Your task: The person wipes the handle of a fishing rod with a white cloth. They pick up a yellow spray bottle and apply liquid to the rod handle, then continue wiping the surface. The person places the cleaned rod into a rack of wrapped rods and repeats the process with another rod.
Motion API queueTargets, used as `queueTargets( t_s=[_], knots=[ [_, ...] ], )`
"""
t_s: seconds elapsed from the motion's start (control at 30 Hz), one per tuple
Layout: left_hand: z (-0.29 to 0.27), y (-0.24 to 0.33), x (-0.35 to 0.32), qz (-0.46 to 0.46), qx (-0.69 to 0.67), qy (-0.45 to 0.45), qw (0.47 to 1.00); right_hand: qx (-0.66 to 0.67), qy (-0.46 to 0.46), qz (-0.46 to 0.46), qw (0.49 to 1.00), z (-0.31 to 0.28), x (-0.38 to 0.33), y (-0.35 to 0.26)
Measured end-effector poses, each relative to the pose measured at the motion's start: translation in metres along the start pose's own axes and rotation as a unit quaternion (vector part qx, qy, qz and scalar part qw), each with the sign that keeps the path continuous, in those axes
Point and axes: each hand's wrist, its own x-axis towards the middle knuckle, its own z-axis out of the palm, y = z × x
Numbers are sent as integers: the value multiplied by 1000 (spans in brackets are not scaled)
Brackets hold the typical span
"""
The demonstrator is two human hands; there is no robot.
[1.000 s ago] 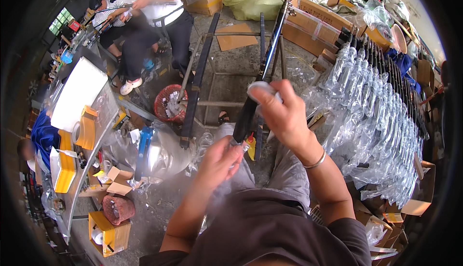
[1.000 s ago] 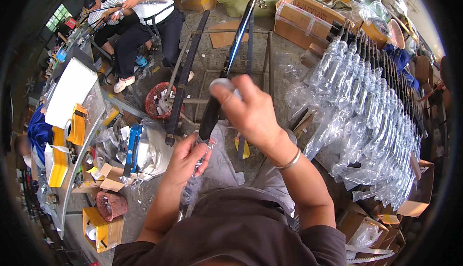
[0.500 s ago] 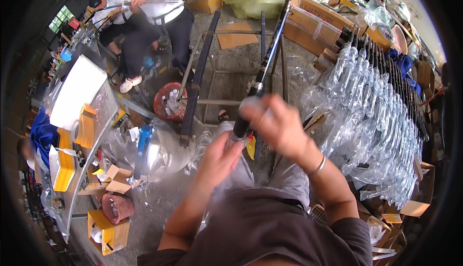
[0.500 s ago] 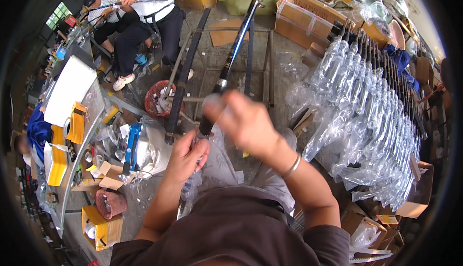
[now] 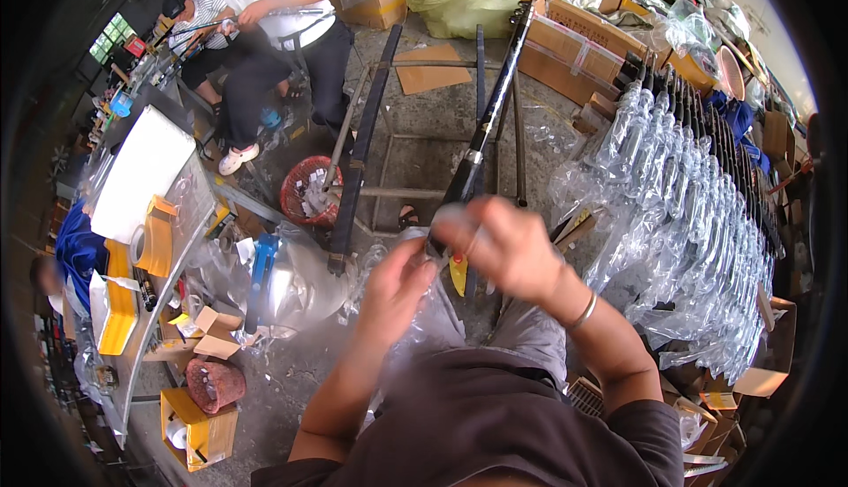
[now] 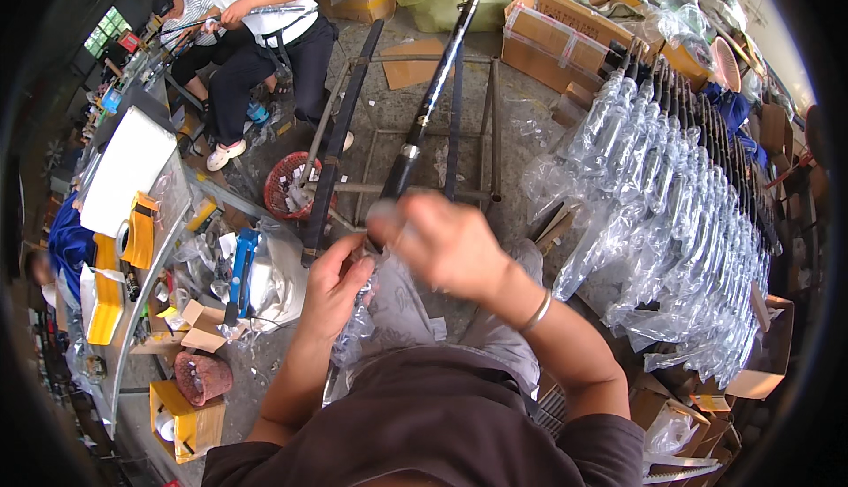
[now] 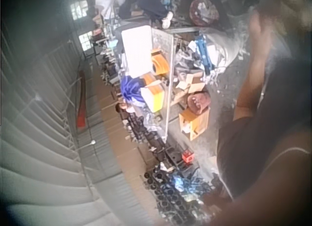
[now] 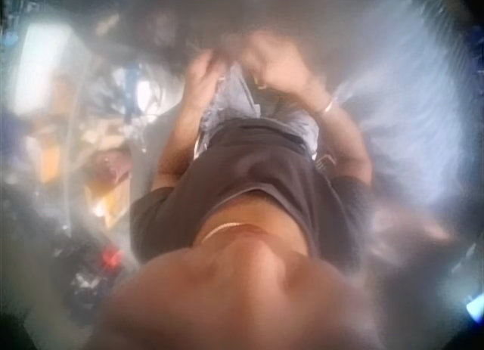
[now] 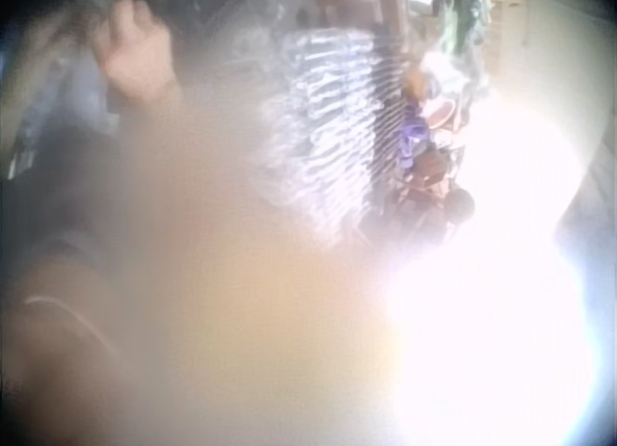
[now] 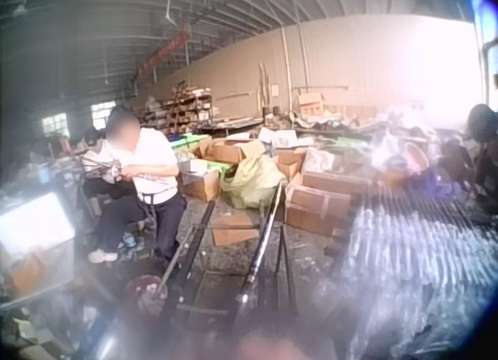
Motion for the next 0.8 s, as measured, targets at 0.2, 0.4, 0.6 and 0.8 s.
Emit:
queueTargets(
  t_s=[0.2, 0.4, 0.6, 0.8],
  knots=[
    [1, -2, 3, 44, -21, 5, 999, 7, -36, -33, 999, -6, 1, -10],
    [-3, -1, 0, -53, -30, -34, 998, -16, 34, 33, 999, -6, 6, 7],
    [1, 1, -5, -80, -61, -28, 995, -24, 40, 106, 993, -9, 6, 17],
    [14, 8, 25, 81, 33, 14, 996, -10, 49, 47, 998, -14, 16, 2]
  ],
)
